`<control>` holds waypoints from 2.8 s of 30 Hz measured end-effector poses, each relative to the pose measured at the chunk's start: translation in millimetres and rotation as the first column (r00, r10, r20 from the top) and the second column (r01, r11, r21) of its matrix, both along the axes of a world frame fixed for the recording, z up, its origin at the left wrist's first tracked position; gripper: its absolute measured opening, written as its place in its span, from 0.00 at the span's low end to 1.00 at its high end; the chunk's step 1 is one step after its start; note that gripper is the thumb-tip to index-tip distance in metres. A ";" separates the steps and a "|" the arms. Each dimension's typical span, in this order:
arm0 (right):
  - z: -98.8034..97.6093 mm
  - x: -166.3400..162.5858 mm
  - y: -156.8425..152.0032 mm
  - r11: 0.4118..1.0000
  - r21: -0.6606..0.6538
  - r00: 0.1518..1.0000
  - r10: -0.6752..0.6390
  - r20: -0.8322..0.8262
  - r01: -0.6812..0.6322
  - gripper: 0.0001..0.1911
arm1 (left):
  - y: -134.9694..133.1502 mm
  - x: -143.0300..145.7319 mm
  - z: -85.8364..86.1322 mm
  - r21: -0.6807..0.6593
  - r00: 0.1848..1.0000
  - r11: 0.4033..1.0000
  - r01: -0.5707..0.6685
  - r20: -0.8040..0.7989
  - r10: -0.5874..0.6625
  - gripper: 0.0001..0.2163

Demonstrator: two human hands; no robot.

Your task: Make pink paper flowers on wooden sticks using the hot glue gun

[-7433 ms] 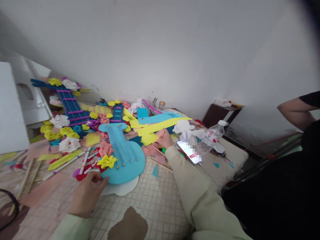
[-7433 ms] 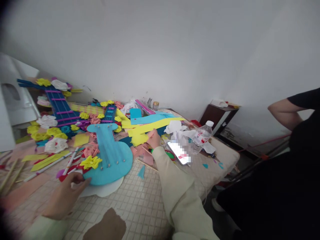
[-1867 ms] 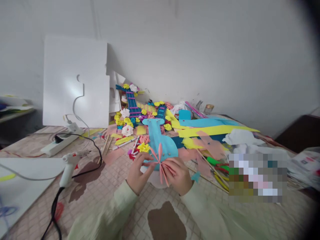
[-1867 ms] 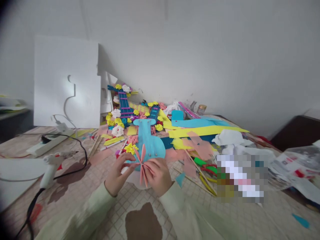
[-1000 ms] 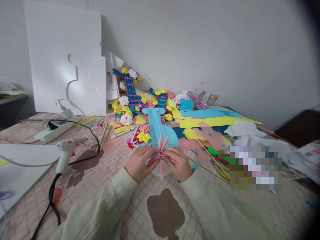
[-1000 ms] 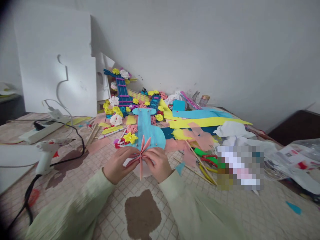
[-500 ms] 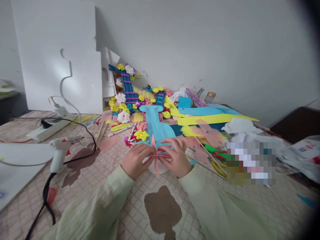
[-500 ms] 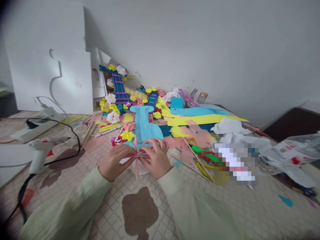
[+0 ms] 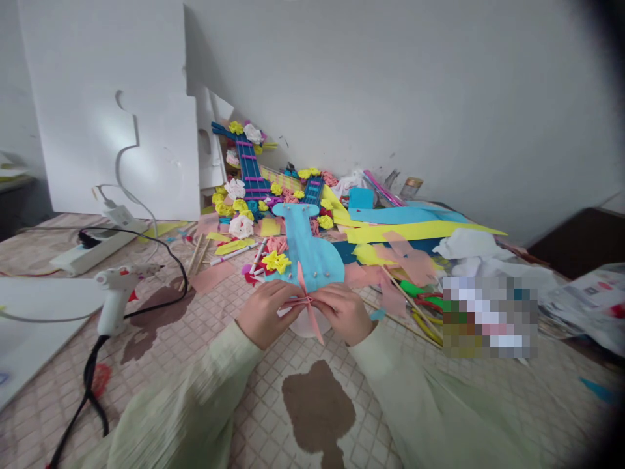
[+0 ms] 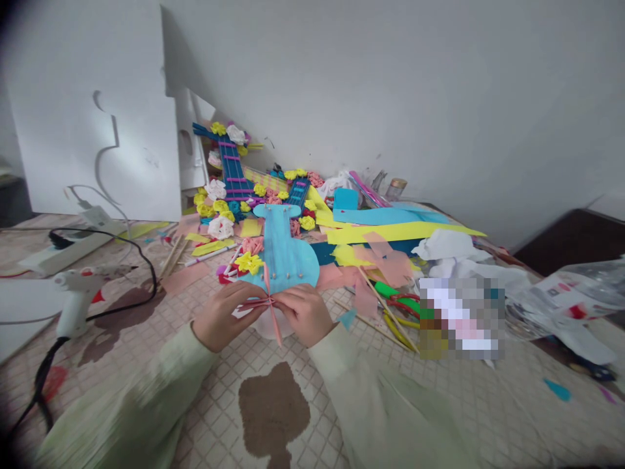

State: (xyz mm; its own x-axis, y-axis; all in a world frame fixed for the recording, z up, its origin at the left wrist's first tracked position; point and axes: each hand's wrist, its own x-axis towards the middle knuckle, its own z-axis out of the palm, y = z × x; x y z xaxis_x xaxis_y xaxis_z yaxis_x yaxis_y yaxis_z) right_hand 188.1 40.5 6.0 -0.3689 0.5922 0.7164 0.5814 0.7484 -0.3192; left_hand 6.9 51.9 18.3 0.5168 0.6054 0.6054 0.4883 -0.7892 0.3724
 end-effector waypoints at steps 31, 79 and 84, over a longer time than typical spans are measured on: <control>-3.5 -1.7 -1.8 1.000 0.000 0.999 -0.013 -0.030 0.013 0.10 | -6.0 2.1 3.9 -0.142 0.991 0.990 -0.013 0.126 0.031 0.05; 17.3 7.2 -5.9 0.855 -0.471 0.780 -0.139 -0.611 -0.216 0.13 | -10.8 12.1 8.9 -0.539 0.712 0.720 0.437 0.697 0.090 0.06; 20.1 12.8 -6.1 0.703 -0.541 0.827 0.121 -0.548 -0.461 0.18 | -12.8 14.5 6.7 -0.532 0.667 0.592 0.606 0.745 -0.013 0.10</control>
